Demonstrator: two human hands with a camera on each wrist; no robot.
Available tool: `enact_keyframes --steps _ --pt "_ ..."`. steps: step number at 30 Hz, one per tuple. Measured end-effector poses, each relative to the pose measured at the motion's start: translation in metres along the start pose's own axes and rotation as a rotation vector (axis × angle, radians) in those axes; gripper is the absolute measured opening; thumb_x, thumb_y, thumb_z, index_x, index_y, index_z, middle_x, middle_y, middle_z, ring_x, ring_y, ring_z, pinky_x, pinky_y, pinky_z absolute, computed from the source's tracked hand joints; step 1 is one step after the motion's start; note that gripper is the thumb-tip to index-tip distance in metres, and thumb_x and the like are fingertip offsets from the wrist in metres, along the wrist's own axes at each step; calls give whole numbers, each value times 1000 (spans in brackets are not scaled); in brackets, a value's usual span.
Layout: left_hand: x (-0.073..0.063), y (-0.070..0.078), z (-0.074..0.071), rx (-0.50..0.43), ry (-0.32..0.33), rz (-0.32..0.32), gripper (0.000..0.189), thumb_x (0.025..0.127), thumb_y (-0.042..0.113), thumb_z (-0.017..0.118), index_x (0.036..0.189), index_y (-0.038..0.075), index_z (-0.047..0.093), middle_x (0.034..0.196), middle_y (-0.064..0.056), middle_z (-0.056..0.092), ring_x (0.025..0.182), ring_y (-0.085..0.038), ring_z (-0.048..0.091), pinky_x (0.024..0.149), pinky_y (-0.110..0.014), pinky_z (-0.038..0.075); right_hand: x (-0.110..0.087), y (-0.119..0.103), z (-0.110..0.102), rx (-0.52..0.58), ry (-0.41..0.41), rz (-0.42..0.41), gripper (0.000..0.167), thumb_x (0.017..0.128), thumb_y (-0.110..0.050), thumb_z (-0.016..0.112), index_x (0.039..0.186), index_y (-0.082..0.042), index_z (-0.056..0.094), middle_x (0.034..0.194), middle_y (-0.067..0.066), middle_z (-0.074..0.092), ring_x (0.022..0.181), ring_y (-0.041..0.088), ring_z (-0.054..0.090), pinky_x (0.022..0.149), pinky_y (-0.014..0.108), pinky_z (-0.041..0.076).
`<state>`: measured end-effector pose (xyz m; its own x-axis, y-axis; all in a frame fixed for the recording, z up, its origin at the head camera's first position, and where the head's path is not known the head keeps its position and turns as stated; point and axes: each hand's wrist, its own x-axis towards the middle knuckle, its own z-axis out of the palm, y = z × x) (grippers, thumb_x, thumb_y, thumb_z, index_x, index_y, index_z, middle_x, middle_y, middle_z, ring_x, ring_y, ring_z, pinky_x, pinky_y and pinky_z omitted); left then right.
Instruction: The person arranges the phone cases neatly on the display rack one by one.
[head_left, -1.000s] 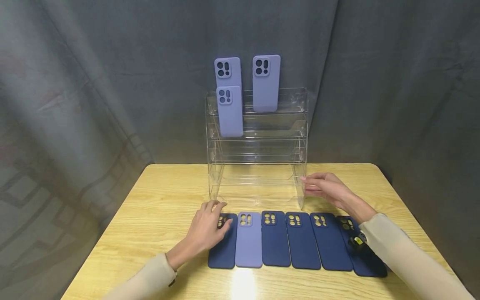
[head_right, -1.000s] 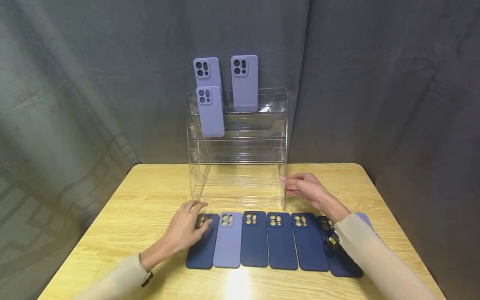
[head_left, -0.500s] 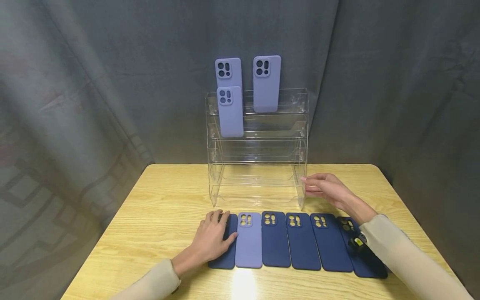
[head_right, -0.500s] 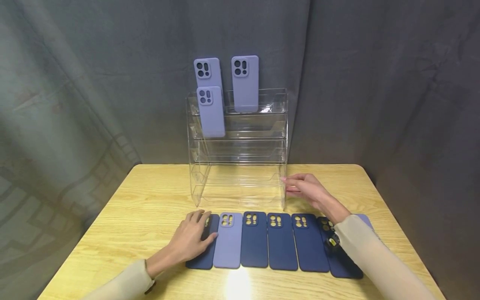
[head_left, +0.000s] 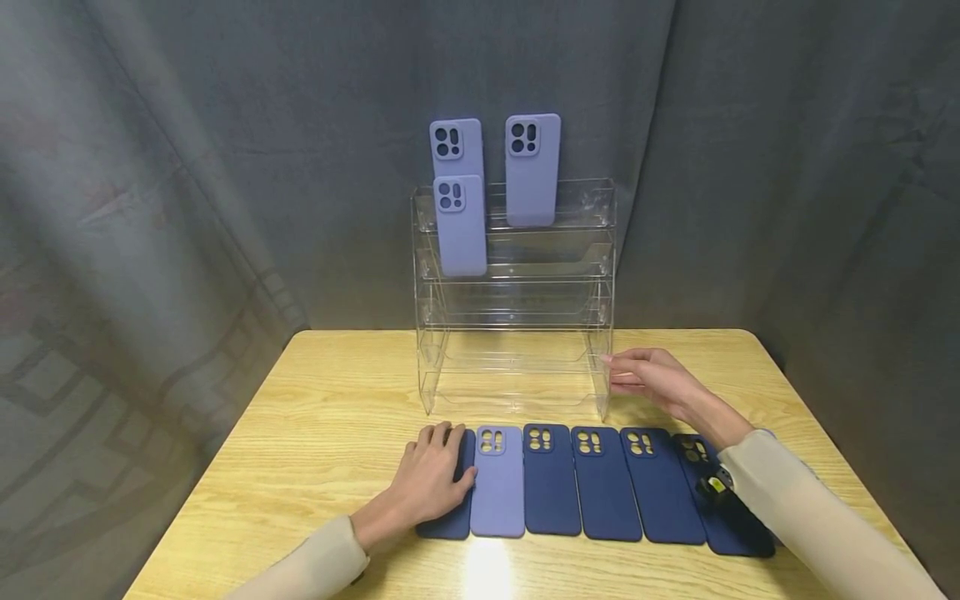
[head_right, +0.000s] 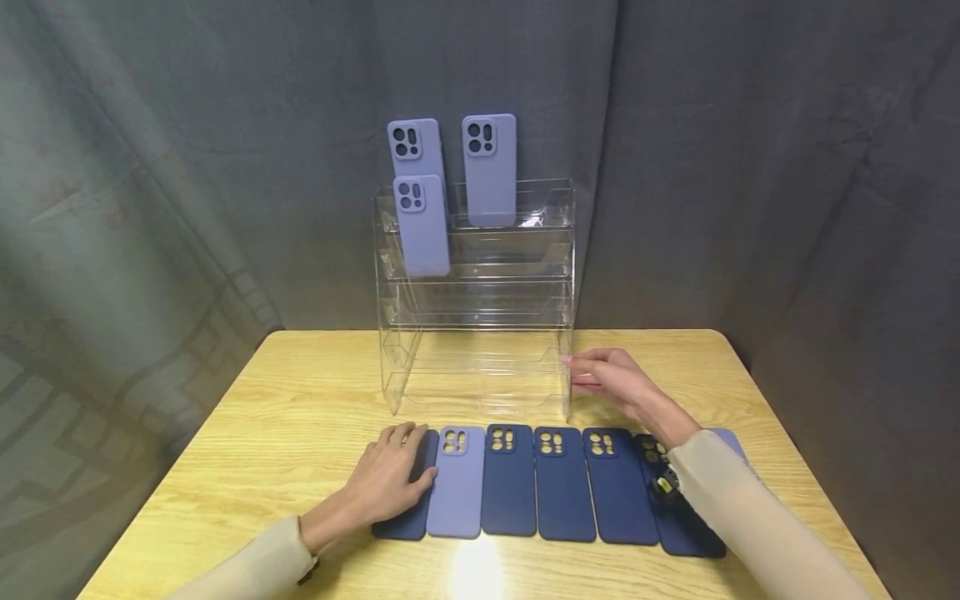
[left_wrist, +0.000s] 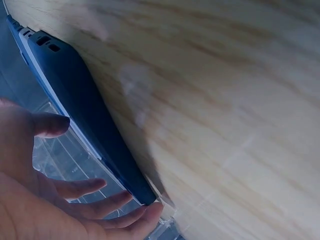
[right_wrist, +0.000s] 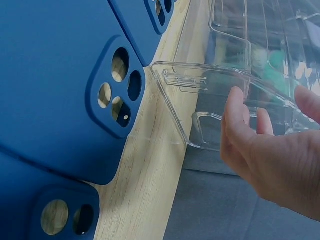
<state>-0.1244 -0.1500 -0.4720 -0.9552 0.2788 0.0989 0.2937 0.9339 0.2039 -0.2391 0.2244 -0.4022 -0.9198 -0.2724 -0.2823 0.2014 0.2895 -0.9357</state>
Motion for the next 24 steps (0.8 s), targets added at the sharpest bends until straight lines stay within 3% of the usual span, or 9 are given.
enact_keyframes --steps 10,24 --pt "1 3 -1 20 -14 -1 65 95 39 67 146 2 55 141 -25 59 129 -48 55 93 -64 53 1 1 0 4 -5 5 81 106 -43 60 154 16 32 159 32 39 139 37 55 109 35 57" --pt "9 6 -7 59 -108 -29 70 88 41 70 140 -4 58 128 -25 62 122 -48 55 85 -66 54 1 0 0 2 -4 2 75 107 -40 60 153 15 36 155 30 44 130 29 61 107 33 58"
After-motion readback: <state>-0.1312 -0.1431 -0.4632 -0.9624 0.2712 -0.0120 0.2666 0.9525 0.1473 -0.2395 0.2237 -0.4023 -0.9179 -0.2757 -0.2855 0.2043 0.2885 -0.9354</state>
